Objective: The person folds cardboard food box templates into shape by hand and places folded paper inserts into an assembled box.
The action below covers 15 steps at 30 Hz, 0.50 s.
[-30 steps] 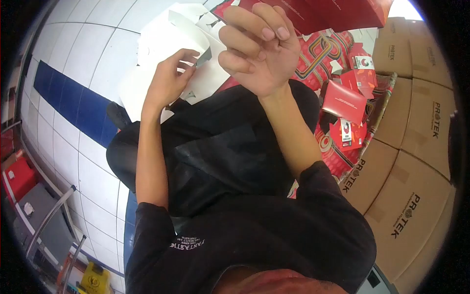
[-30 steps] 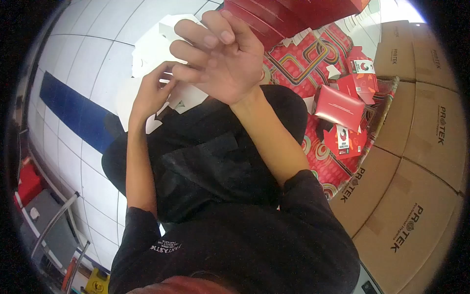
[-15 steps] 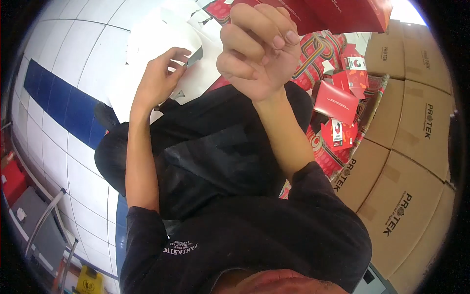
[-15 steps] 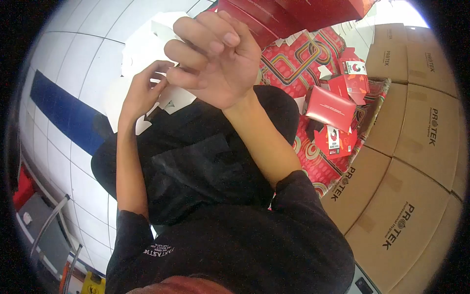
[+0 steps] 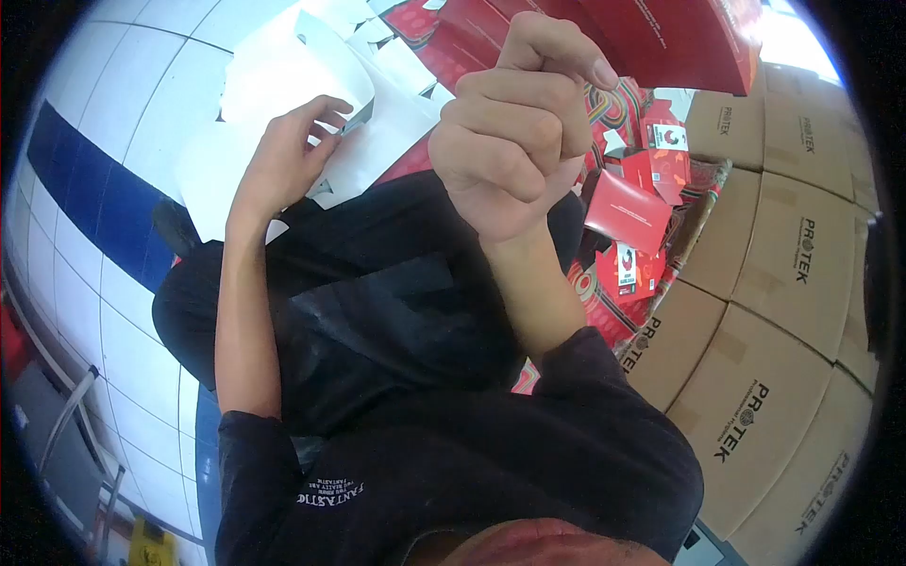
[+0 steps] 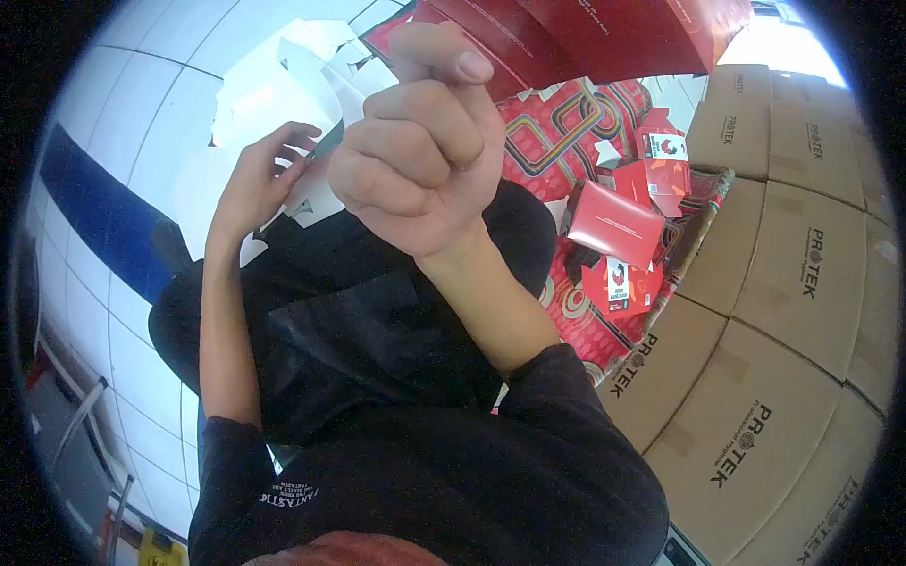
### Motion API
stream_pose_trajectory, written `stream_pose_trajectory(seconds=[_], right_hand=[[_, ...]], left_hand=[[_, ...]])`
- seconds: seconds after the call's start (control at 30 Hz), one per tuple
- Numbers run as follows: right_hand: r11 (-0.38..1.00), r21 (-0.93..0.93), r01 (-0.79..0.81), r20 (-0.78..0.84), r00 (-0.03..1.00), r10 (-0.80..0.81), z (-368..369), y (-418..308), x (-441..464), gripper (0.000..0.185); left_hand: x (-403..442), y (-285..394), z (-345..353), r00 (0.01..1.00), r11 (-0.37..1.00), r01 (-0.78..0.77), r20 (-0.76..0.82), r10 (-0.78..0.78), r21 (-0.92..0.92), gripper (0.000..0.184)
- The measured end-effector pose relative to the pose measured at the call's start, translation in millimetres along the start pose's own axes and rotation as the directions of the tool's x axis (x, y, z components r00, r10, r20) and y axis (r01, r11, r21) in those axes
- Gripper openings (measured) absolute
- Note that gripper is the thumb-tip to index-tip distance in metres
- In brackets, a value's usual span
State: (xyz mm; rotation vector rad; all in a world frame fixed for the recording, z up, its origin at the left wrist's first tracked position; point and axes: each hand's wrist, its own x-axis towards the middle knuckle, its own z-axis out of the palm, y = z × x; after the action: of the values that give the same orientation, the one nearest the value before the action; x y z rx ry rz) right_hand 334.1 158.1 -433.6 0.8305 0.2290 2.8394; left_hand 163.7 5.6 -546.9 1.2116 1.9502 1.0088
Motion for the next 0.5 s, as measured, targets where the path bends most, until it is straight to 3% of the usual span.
stream_pose_trajectory(seconds=[0.1,0.33,0.43,0.47,0.5], right_hand=[[1.0,0.004,-0.006,-0.002,1.0,0.006,0,-2,0,0.031],[1.0,0.03,0.003,-0.034,0.999,-0.001,2,-4,2,0.036],[0.991,-0.082,-0.11,0.13,0.984,0.12,-23,-29,4,0.039],[0.955,-0.269,-0.126,0.195,0.964,0.182,-34,-41,6,0.032],[0.94,-0.306,-0.151,0.232,0.946,0.228,-55,-50,5,0.037]], left_hand=[[1,2,1,0.998,0.999,0.053,0.042,-0.053,-0.003,0.037],[2,-23,18,0.995,0.977,-0.01,0.095,-0.01,0.211,0.035],[6,-23,17,0.995,0.965,-0.028,0.1,0.002,0.26,0.033],[4,-24,13,0.995,0.96,-0.029,0.097,0.002,0.277,0.031],[2,-22,6,0.995,0.956,-0.012,0.095,-0.017,0.292,0.031]])
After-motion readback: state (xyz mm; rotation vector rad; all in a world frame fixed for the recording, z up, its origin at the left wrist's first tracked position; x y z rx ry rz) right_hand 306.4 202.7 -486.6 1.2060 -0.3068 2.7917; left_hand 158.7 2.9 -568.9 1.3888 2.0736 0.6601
